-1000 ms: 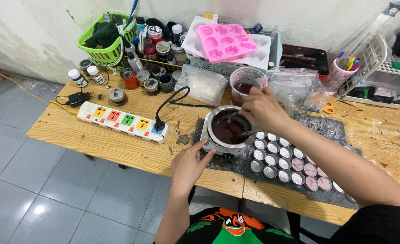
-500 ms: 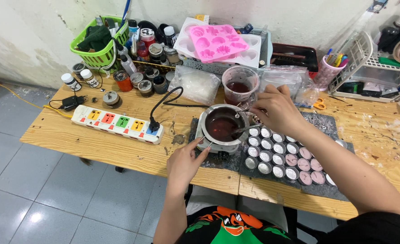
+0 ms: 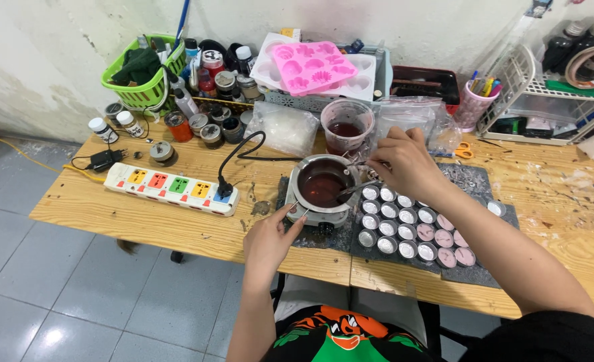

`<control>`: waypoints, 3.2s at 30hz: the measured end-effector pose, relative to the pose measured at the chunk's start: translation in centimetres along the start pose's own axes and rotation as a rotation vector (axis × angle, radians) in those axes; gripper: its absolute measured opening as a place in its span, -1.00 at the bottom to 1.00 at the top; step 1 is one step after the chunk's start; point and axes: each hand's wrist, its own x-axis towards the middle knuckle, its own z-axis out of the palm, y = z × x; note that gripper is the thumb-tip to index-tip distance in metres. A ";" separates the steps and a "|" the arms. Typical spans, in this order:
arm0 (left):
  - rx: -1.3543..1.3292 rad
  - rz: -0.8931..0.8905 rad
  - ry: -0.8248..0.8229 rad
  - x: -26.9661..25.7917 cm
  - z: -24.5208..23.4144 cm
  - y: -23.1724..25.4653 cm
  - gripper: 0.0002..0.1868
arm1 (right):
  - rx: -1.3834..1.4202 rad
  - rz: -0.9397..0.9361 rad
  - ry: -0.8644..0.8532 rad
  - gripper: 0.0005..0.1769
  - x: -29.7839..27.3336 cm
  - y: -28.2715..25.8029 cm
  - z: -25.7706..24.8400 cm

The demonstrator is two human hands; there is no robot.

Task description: Pouring melted pink wax from a spoon into small candle containers.

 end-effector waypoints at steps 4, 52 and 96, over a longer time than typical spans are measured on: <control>0.030 -0.010 -0.016 -0.1 -0.1 0.0 -0.43 | 0.004 0.045 0.052 -0.88 -1.6 1.5 -1.7; 0.070 -0.171 -0.029 -0.5 1.3 1.0 -0.40 | 0.050 0.957 0.460 -0.78 -24.7 15.9 2.3; -0.106 0.095 0.103 -1.4 2.2 -0.7 -0.63 | 0.172 0.178 0.066 -0.84 -4.7 -4.4 3.9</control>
